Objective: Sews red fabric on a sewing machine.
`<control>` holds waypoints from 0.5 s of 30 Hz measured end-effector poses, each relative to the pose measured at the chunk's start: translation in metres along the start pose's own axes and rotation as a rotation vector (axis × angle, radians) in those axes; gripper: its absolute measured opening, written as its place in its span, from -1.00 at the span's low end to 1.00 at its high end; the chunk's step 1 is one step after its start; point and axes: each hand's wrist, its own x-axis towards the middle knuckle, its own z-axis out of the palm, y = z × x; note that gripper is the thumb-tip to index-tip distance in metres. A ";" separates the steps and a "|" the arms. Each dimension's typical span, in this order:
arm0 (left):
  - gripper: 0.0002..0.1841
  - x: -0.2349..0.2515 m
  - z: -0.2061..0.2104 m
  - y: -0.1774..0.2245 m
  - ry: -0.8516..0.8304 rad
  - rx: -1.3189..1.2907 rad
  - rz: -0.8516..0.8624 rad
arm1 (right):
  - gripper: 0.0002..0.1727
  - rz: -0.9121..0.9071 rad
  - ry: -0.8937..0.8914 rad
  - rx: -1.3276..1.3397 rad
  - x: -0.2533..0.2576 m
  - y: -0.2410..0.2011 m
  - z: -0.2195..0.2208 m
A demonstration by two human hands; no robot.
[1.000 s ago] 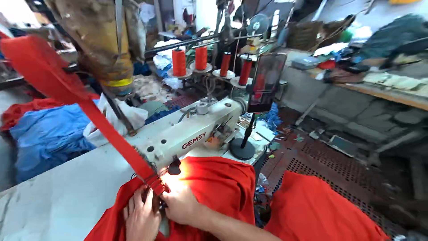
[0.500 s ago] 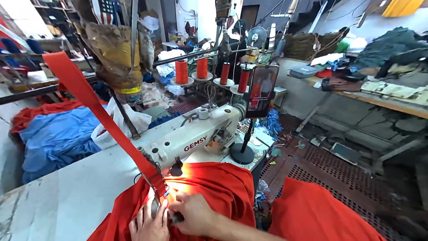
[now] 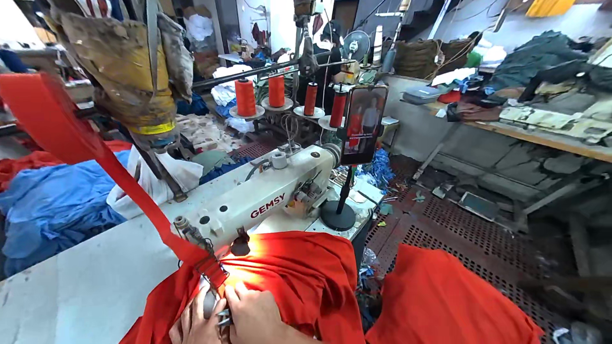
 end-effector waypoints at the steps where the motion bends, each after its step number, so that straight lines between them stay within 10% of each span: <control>1: -0.63 0.001 0.000 -0.002 0.001 -0.005 0.002 | -0.43 -0.024 0.051 -0.036 0.003 0.003 0.005; 15: -0.76 0.027 -0.003 0.000 0.125 0.030 -0.037 | -0.81 -0.552 0.234 -0.149 0.062 0.059 0.001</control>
